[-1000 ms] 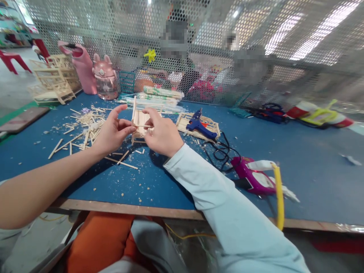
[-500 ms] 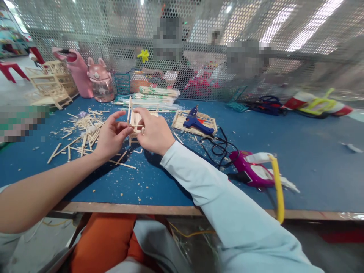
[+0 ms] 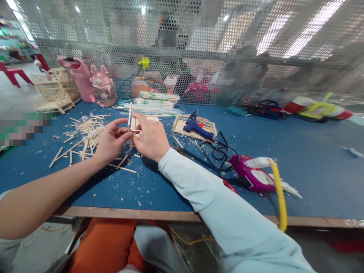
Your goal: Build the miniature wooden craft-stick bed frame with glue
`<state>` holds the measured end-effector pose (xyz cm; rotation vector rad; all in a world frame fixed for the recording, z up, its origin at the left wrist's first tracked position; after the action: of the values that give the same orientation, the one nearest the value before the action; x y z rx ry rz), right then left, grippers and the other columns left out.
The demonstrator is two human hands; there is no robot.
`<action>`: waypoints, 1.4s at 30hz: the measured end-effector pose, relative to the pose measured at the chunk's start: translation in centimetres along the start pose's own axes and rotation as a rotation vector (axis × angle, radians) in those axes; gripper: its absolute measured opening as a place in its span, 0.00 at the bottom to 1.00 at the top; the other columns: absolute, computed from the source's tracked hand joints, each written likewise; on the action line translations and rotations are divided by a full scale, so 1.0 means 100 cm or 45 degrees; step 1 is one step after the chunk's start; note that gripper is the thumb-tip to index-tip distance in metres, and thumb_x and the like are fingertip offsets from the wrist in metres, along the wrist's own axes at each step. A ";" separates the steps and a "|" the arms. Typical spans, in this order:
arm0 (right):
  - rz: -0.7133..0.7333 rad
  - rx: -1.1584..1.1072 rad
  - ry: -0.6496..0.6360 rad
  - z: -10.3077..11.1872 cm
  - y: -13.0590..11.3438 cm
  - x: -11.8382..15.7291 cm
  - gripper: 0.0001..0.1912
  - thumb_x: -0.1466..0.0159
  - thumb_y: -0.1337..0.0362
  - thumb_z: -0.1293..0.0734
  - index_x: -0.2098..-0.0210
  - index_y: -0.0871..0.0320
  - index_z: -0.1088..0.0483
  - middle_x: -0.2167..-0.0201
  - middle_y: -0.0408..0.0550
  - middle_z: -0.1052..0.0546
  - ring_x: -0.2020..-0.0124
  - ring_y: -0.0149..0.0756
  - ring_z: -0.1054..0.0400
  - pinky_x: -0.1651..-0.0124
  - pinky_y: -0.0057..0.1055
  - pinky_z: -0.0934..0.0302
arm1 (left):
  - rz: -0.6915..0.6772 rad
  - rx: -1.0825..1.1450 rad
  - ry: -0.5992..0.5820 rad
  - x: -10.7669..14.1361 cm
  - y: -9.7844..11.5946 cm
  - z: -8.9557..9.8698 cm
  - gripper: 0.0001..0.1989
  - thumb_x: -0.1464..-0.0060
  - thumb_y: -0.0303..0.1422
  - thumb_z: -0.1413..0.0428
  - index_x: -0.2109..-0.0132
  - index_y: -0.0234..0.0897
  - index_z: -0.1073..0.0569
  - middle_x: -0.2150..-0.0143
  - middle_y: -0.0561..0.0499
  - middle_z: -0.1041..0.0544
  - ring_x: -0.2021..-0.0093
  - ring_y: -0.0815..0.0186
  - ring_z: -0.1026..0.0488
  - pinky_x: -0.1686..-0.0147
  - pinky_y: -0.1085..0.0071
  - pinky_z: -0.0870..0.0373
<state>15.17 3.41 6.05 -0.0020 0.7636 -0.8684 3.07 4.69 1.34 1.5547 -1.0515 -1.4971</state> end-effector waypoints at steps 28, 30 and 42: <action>0.015 0.047 0.076 0.010 0.025 0.006 0.28 0.55 0.74 0.42 0.53 0.61 0.35 0.70 0.47 0.26 0.67 0.38 0.32 0.59 0.38 0.38 | 0.065 0.027 -0.004 -0.001 -0.001 0.003 0.19 0.55 0.23 0.41 0.54 0.34 0.33 0.71 0.54 0.24 0.71 0.72 0.28 0.66 0.72 0.32; 0.047 0.057 0.155 0.014 0.023 0.007 0.28 0.56 0.74 0.42 0.53 0.61 0.36 0.67 0.49 0.27 0.65 0.39 0.33 0.57 0.39 0.39 | 0.063 0.037 -0.017 -0.001 0.000 0.003 0.19 0.55 0.23 0.41 0.53 0.33 0.33 0.71 0.54 0.24 0.71 0.72 0.28 0.66 0.72 0.32; 0.119 0.172 0.260 0.014 0.001 0.016 0.08 0.47 0.69 0.39 0.70 0.58 0.29 0.77 0.44 0.26 0.77 0.30 0.37 0.71 0.28 0.43 | 0.088 0.081 -0.108 -0.002 0.002 0.004 0.20 0.54 0.23 0.42 0.52 0.34 0.36 0.71 0.54 0.25 0.73 0.73 0.29 0.70 0.73 0.33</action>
<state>16.72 1.95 6.03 0.2437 0.8870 -0.8379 2.68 4.82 1.59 1.4935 -1.1998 -1.5067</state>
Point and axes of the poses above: each hand's wrist, its own x-axis away from the middle knuckle, its own z-axis out of the back of the hand, y = z × x, the point moved 5 cm from there along -x, towards the middle knuckle
